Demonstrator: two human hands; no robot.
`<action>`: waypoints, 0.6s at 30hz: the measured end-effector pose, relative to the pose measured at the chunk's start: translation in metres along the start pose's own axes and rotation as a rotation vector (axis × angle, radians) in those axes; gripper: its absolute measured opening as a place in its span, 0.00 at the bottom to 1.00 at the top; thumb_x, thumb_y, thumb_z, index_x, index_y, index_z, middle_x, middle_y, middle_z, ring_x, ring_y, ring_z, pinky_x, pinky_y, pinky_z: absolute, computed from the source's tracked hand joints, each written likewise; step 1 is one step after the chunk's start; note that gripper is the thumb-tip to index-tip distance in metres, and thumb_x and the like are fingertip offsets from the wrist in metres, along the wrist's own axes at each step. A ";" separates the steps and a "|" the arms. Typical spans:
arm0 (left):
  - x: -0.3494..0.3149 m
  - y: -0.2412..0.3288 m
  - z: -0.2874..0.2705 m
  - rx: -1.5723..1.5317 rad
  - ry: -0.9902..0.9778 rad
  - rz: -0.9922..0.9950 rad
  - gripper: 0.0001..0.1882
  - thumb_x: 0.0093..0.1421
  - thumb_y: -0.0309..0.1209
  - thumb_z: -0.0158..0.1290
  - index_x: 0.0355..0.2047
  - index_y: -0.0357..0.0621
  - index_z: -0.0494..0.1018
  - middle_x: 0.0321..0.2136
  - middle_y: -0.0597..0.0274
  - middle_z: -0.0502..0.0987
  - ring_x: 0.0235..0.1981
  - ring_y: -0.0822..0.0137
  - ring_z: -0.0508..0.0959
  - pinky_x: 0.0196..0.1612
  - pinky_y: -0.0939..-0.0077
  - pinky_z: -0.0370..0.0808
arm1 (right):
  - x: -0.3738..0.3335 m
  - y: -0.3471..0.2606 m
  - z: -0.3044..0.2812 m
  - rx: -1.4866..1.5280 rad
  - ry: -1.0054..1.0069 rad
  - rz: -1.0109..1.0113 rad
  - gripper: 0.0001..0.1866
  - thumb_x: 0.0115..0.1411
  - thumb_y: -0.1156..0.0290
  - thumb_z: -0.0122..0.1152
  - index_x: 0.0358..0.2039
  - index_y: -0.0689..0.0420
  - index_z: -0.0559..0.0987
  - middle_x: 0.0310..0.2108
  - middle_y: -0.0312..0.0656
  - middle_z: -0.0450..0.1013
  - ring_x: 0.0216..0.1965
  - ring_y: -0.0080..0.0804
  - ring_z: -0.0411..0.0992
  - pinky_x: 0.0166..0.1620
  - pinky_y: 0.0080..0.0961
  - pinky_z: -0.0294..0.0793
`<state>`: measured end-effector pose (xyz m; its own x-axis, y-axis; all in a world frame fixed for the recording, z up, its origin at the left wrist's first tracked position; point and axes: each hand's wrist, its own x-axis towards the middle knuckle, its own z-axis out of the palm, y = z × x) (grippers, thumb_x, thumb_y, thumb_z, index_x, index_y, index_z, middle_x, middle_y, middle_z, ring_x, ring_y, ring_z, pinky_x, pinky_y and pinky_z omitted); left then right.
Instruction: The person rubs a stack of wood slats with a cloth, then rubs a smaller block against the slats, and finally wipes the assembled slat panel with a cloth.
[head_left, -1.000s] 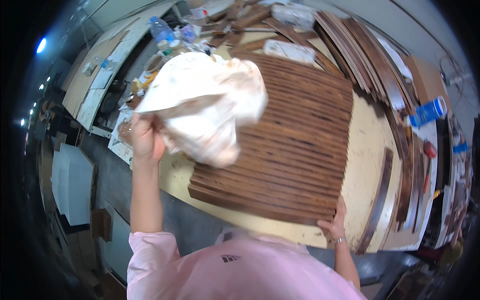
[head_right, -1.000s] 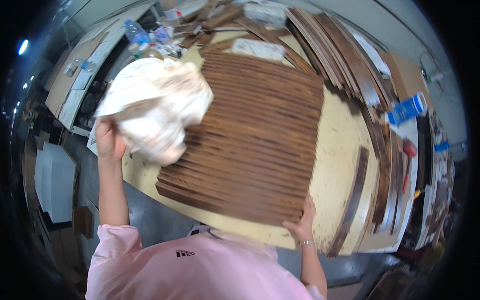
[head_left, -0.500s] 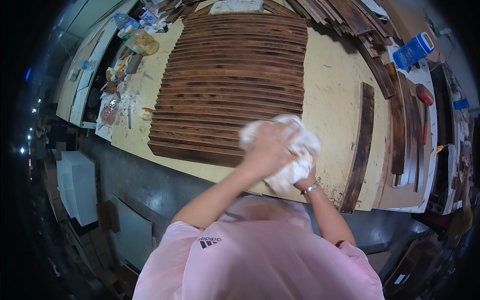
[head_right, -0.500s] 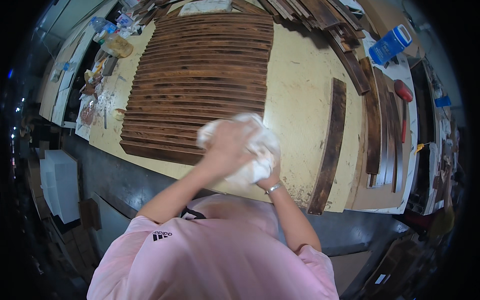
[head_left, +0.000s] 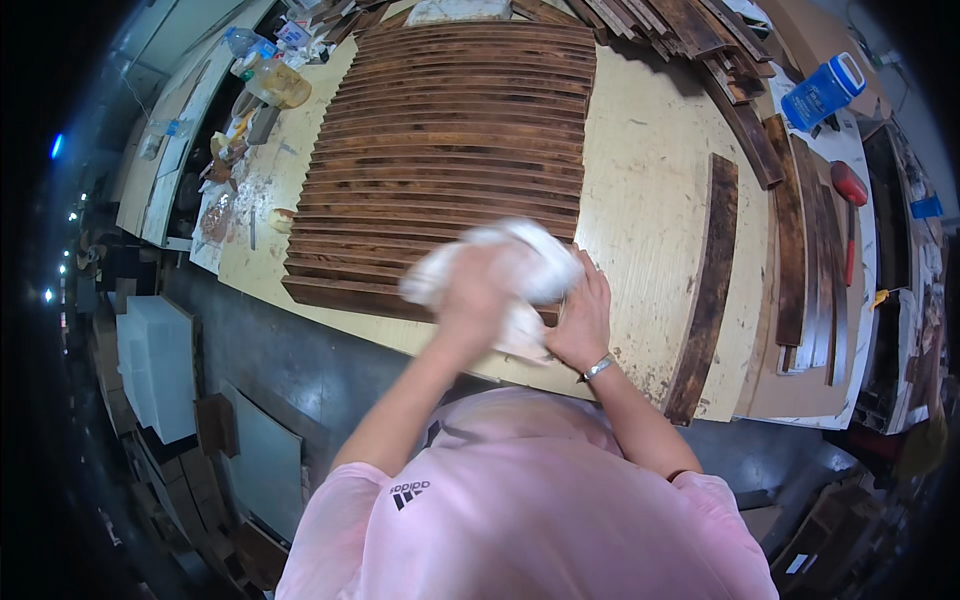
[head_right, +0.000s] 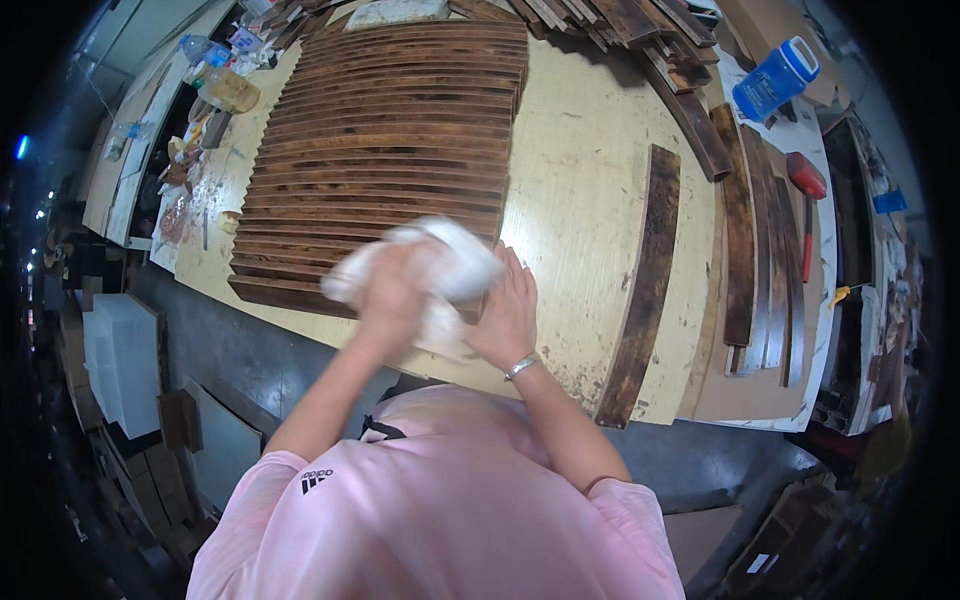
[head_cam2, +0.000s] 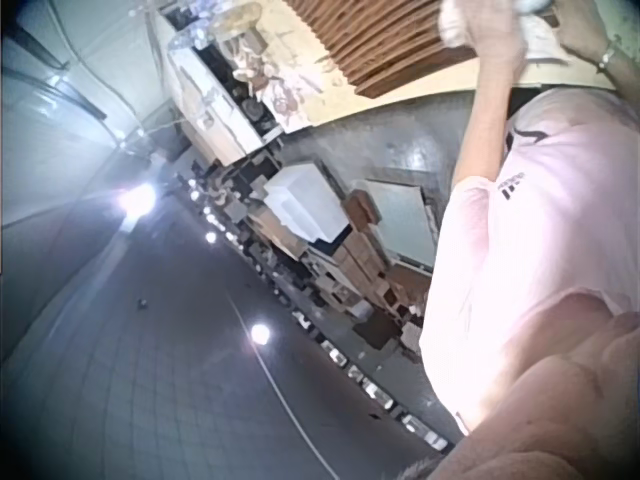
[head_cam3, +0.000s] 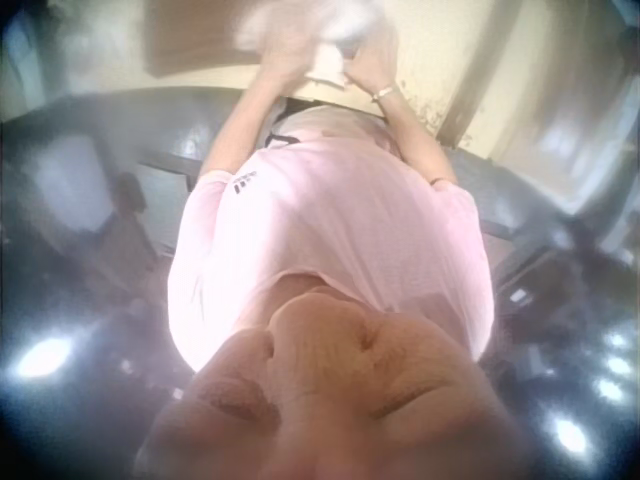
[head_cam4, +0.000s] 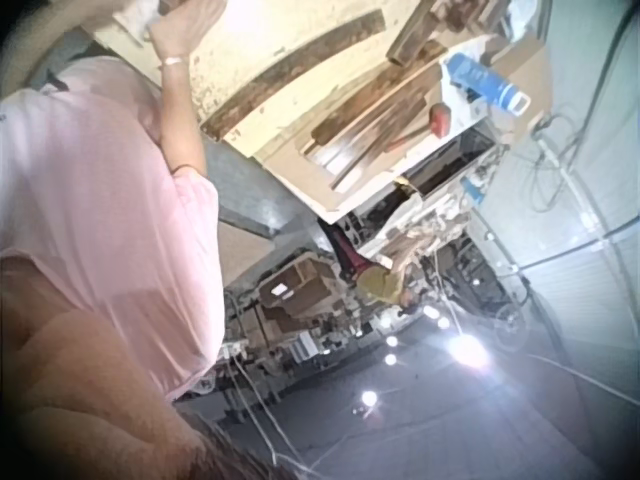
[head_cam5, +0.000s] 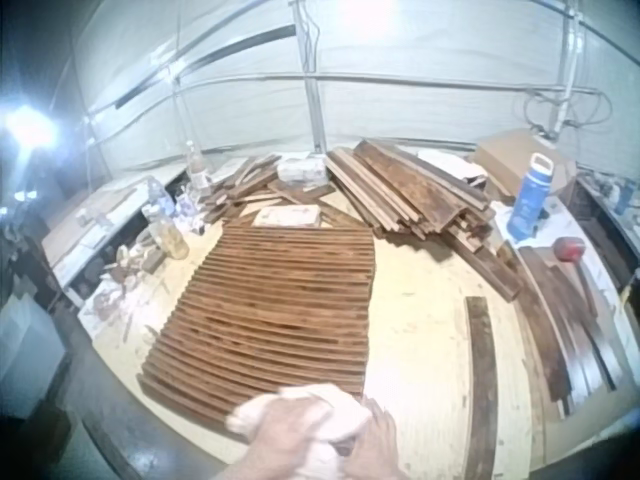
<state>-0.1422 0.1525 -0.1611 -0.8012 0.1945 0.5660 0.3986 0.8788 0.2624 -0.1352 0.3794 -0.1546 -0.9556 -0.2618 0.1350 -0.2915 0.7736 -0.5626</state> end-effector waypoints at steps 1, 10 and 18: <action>0.002 0.022 0.014 -0.082 -0.013 0.070 0.22 0.55 0.24 0.50 0.52 0.46 0.76 0.51 0.49 0.76 0.51 0.48 0.75 0.58 0.51 0.68 | 0.002 0.001 -0.003 -0.001 -0.024 0.003 0.68 0.37 0.50 0.79 0.71 0.64 0.47 0.66 0.60 0.56 0.69 0.53 0.51 0.70 0.47 0.44; 0.029 0.017 -0.026 -0.210 -0.073 -0.227 0.13 0.61 0.22 0.47 0.45 0.42 0.77 0.46 0.51 0.76 0.48 0.50 0.73 0.54 0.61 0.69 | 0.003 -0.001 -0.009 0.074 -0.036 0.109 0.62 0.41 0.48 0.74 0.68 0.67 0.52 0.67 0.60 0.55 0.70 0.50 0.50 0.71 0.45 0.43; -0.006 -0.084 -0.061 0.023 -0.103 0.018 0.17 0.56 0.26 0.52 0.46 0.50 0.80 0.44 0.52 0.77 0.47 0.50 0.75 0.54 0.57 0.72 | 0.005 -0.006 -0.020 0.090 -0.106 0.154 0.67 0.40 0.50 0.77 0.70 0.68 0.45 0.69 0.58 0.50 0.72 0.48 0.46 0.72 0.44 0.40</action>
<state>-0.1437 0.0512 -0.1386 -0.8357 0.2533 0.4872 0.4044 0.8841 0.2342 -0.1386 0.3847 -0.1345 -0.9774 -0.2072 -0.0421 -0.1327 0.7559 -0.6411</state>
